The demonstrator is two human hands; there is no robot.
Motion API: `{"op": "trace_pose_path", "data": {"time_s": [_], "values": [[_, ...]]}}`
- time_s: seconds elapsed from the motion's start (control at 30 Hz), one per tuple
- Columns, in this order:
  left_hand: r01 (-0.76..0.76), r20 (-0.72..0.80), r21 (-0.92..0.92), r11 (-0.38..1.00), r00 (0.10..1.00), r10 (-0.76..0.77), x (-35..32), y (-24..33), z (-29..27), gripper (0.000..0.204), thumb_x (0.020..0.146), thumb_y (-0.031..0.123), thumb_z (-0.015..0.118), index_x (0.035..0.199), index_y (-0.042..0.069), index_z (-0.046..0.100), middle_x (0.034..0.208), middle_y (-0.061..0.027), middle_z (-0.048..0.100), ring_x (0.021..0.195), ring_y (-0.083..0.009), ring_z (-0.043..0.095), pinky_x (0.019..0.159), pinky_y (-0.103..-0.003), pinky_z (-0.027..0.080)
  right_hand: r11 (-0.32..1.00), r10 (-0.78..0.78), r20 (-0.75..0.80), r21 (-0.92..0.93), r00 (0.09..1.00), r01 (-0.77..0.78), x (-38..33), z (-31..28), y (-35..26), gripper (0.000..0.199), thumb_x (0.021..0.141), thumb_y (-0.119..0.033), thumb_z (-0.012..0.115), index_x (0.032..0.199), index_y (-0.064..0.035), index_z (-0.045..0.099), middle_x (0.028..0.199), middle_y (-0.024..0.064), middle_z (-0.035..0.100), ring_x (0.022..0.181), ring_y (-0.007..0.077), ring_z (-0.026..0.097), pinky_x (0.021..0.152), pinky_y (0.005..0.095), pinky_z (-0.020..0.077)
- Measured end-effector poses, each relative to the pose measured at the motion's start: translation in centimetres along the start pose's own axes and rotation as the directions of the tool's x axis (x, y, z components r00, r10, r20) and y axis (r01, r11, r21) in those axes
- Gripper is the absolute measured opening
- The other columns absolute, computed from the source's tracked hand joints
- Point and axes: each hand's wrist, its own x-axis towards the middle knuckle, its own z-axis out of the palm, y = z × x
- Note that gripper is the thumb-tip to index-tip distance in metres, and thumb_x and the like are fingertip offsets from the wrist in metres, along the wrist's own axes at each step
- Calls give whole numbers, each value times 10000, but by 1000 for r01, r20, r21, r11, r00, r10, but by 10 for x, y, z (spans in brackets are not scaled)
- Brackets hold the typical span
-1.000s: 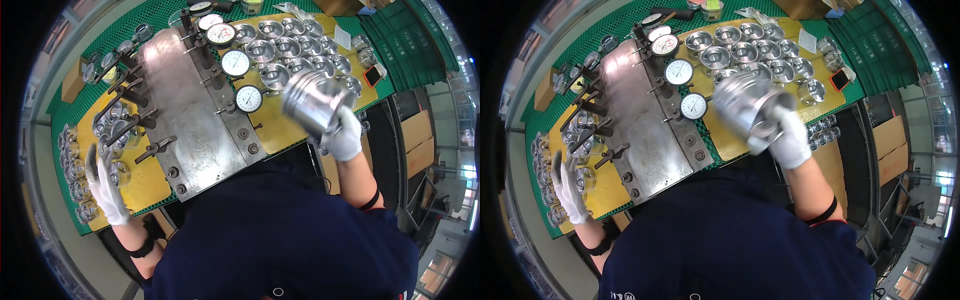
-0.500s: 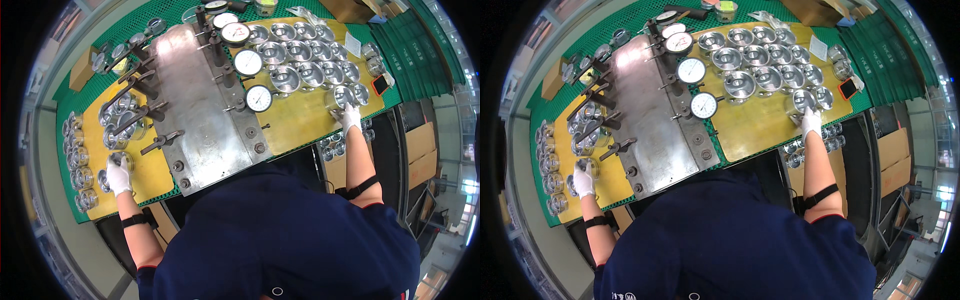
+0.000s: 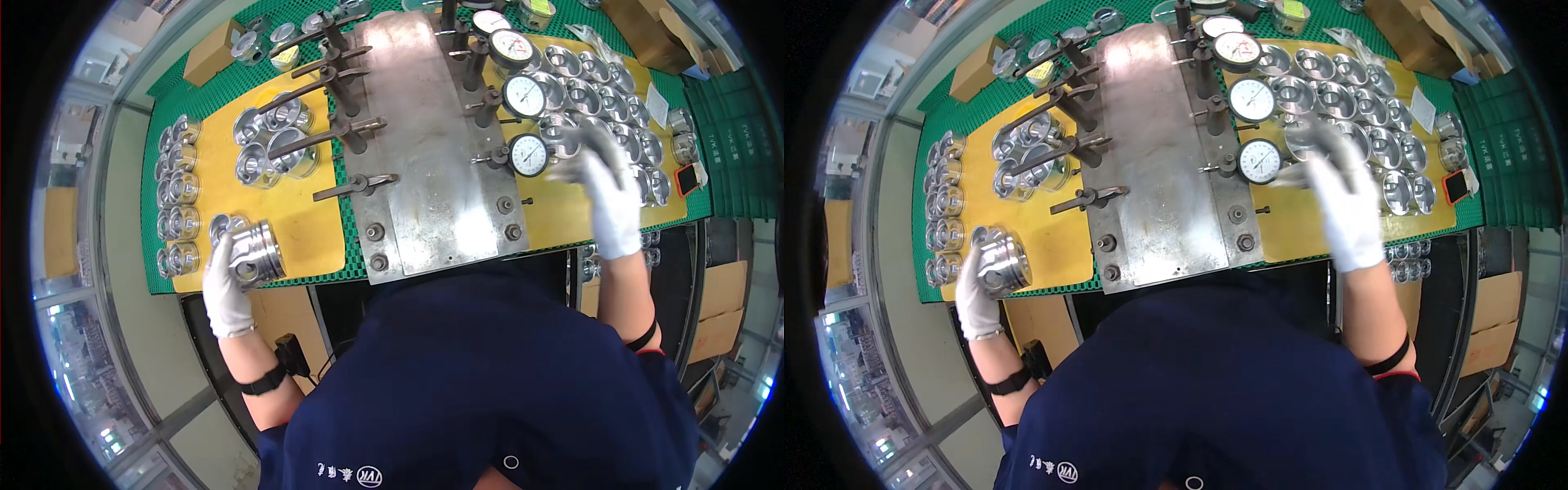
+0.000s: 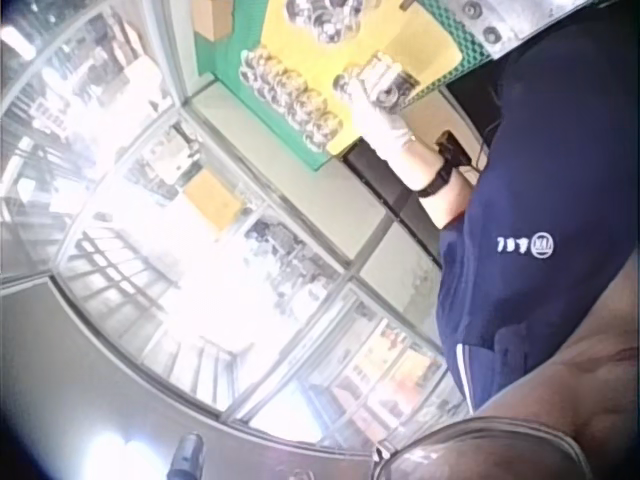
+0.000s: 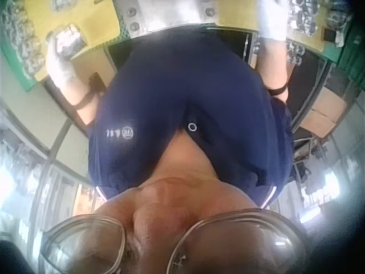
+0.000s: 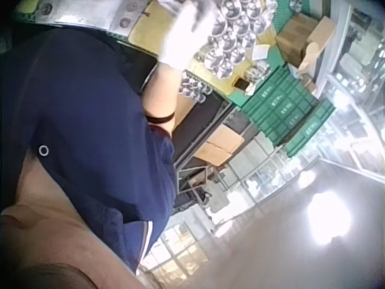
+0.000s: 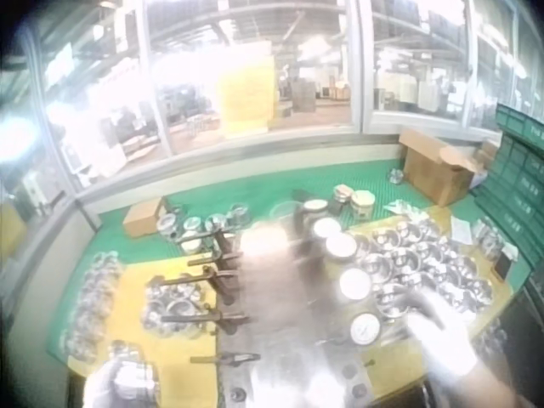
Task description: Inspect metal pistons using a dial gauge measurement jig and sort them into bins.
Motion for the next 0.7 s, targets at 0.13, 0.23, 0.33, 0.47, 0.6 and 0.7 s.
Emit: {"op": "trace_pose_path", "data": {"time_s": [0.13,0.23,0.33,0.47,0.6,0.7], "values": [[-337,38,77,938,941,335,-54,39,49,364,1028,228,491,1226,-60,591,1133,-148,680,983,-199,677,819,-318,549,996,67,654,-94,754,-6,-11,77,-37,561,924,-258,641,1389,1,464,1273,167,600,855,175,701,790,299,558],[-783,496,411,466,621,607,-81,41,93,176,899,-78,558,1048,-41,642,1062,-160,618,944,-209,629,790,-294,529,959,-169,765,-18,621,284,-31,119,-33,1113,782,-314,810,1537,44,76,1447,302,373,1044,296,646,928,359,514],[180,546,-30,983,827,-135,-91,35,118,216,924,52,615,1122,-33,606,998,-128,625,837,-231,645,794,-315,522,996,-84,604,49,792,69,-30,122,-22,1169,713,-340,846,1538,35,109,1335,292,486,1206,360,549,1053,404,420],[-300,676,434,849,731,-88,-66,17,114,427,893,53,640,1284,-44,498,1124,-135,641,899,-222,670,796,-338,551,740,-184,588,-445,788,505,-8,93,-17,1004,670,-385,826,1497,-78,348,1171,241,567,936,393,650,812,431,549],[-786,683,547,286,617,390,-60,15,147,656,760,112,768,1356,65,498,1210,-162,621,1010,-318,644,882,-381,525,483,-261,611,-587,747,649,-5,93,-15,865,715,-313,807,1449,-85,410,1159,199,568,835,360,672,704,416,568],[-889,799,439,132,453,395,-59,8,171,927,633,204,867,1429,58,414,1330,-186,519,1161,-397,546,947,-453,490,579,-330,588,-492,739,650,-5,92,-13,833,750,-254,780,1465,-82,387,1196,209,559,836,372,670,728,405,568]]}}
